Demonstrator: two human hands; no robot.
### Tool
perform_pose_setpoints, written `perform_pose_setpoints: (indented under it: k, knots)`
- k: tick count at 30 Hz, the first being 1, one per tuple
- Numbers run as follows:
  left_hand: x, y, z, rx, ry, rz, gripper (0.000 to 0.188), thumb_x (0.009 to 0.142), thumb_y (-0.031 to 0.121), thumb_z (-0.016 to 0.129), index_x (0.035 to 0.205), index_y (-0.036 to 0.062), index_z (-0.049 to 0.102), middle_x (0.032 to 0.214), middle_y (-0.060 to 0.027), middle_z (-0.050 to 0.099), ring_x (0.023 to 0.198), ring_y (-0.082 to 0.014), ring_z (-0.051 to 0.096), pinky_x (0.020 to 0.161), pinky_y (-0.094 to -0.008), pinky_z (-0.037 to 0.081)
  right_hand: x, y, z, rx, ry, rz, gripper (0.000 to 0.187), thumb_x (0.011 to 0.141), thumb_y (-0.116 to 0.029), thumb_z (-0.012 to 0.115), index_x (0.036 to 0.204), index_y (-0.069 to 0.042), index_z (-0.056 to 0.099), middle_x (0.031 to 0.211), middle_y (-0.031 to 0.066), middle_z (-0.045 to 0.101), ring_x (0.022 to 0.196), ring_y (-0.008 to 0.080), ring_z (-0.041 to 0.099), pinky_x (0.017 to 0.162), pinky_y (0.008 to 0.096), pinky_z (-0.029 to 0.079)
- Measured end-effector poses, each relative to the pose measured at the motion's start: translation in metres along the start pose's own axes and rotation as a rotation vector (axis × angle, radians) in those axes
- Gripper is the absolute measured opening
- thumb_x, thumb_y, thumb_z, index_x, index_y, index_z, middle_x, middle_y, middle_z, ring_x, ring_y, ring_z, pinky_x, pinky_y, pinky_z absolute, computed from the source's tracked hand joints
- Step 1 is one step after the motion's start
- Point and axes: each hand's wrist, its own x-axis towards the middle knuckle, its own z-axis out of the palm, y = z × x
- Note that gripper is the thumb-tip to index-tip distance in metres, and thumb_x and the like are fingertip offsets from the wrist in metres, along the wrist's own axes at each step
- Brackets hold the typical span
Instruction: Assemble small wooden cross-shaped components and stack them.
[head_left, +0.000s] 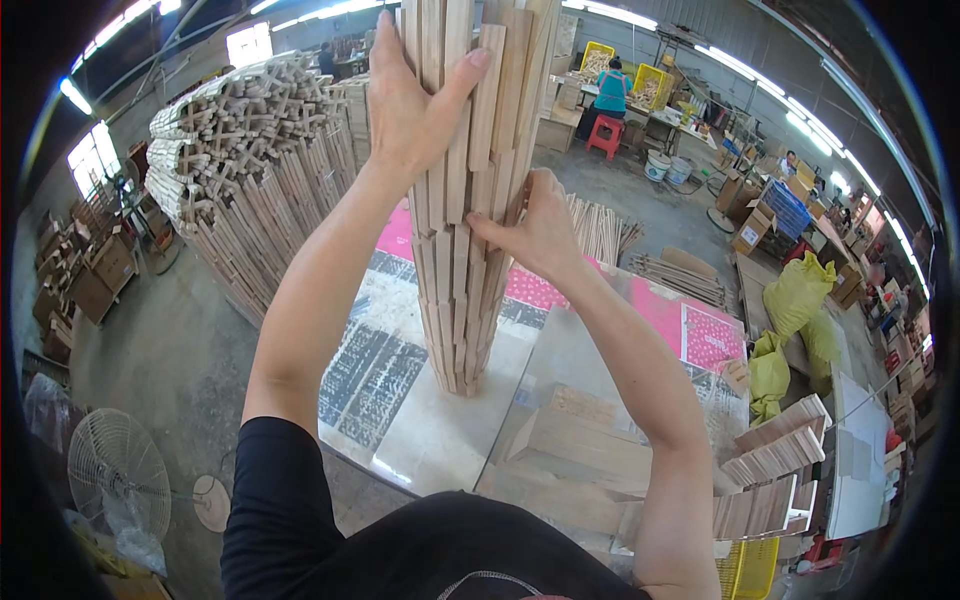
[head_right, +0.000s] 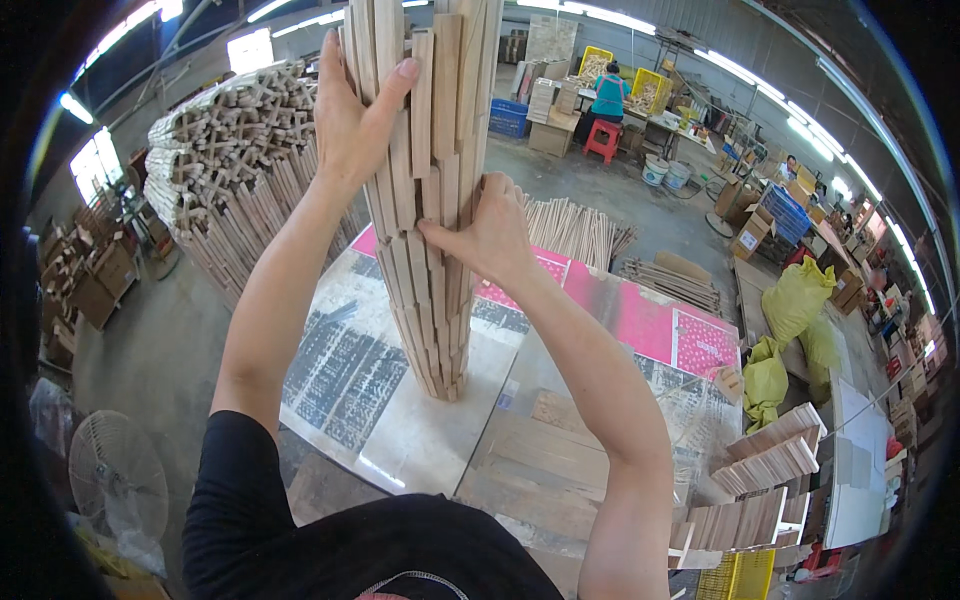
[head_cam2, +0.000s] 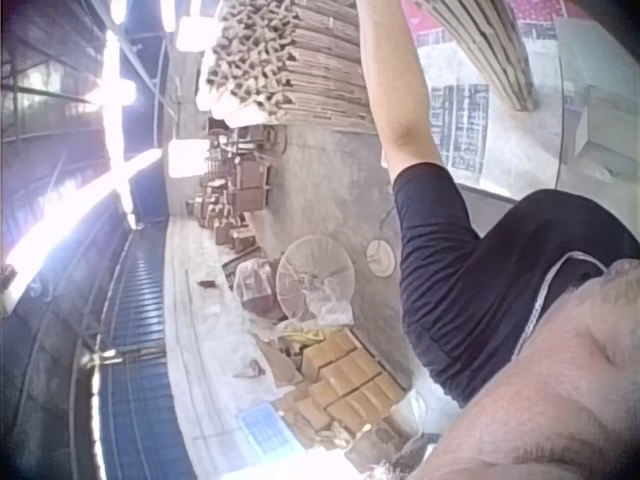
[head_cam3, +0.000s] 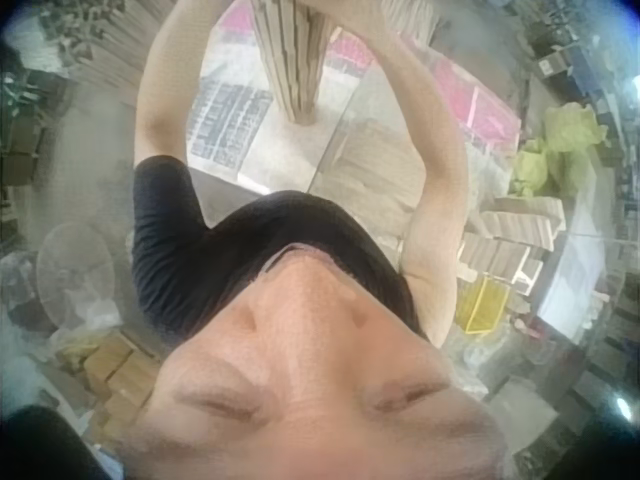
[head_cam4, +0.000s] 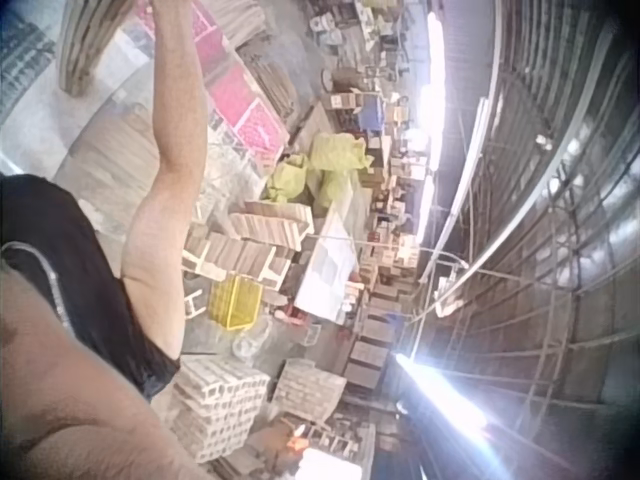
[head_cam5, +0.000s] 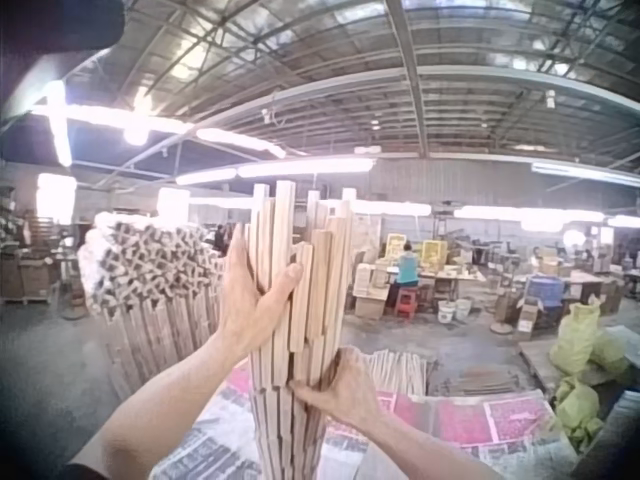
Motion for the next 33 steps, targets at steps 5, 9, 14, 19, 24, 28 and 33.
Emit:
perform_pose_setpoints:
  k: [5,9,14,19,24,28,33]
  knots:
    - [-0.024,-0.004,-0.024,-0.083,-0.023,-0.219,0.086,0.093,0.045,0.07,0.152,-0.0045,0.032,0.138,-0.0175,0.059,0.127,-0.027,0.056,0.106,-0.0342,0.042,0.001,0.007,0.014,0.004,0.063,-0.165,0.084,0.065,-0.05,0.088,0.105,0.014,0.052,0.106,0.0296,0.057,0.105,0.045,0.056,0.089,0.0491,0.049]
    - [-0.104,-0.009,-0.059,-0.577,-0.071,-0.46,0.06,0.104,0.02,0.058,0.154,0.0079,0.028,0.148,-0.0222,0.042,0.126,-0.0274,0.054,0.097,-0.0376,0.053,0.008,0.007,0.002,0.012,-0.015,-0.102,0.089,0.067,-0.06,0.086,0.111,0.012,0.06,0.097,0.0193,0.066,0.088,0.0294,0.066,0.081,0.0377,0.053]
    - [-0.259,-0.008,-0.126,-0.127,-0.171,-0.72,0.069,0.096,0.037,0.068,0.144,-0.0061,0.042,0.135,-0.0239,0.059,0.127,-0.0291,0.058,0.107,-0.0387,0.045,0.01,0.0,-0.007,0.037,-0.157,-0.021,0.088,0.084,-0.056,0.074,0.143,0.002,0.044,0.129,0.0274,0.062,0.109,0.0371,0.067,0.086,0.0469,0.056]
    - [-0.431,0.007,-0.212,-0.002,-0.363,-1.468,0.075,0.098,0.053,0.058,0.141,-0.0074,0.047,0.135,-0.0248,0.059,0.117,-0.0284,0.065,0.092,-0.035,0.053,0.012,0.01,-0.014,0.102,-0.286,-0.237,0.099,0.072,-0.06,0.083,0.134,0.009,0.049,0.123,0.0249,0.065,0.109,0.0317,0.067,0.088,0.0406,0.054]
    - [-0.508,0.046,-0.245,-0.139,-0.249,-1.906,0.09,0.095,0.065,0.056,0.145,-0.0088,0.041,0.133,-0.0304,0.057,0.108,-0.0356,0.068,0.086,-0.0385,0.057,0.021,0.013,0.002,0.065,-0.093,-0.082,0.108,0.067,-0.062,0.087,0.132,0.016,0.05,0.118,0.0248,0.068,0.106,0.0286,0.07,0.095,0.034,0.052]
    - [-0.515,0.01,-0.228,-0.257,-0.205,-2.003,0.096,0.095,0.068,0.053,0.146,-0.0116,0.034,0.136,-0.034,0.052,0.113,-0.0383,0.065,0.094,-0.0457,0.055,0.025,0.011,0.004,0.212,-0.087,-0.043,0.101,0.066,-0.056,0.09,0.132,0.01,0.052,0.116,0.0245,0.069,0.107,0.0316,0.069,0.096,0.0364,0.052]
    - [-0.55,-0.079,-0.169,-0.5,-0.03,-2.028,0.114,0.087,0.074,0.06,0.149,-0.0147,0.025,0.143,-0.0367,0.044,0.121,-0.0422,0.06,0.098,-0.0476,0.052,0.012,0.017,0.009,0.39,-0.096,-0.014,0.088,0.075,-0.029,0.089,0.142,0.005,0.043,0.132,0.017,0.058,0.122,0.0259,0.058,0.103,0.0387,0.048]
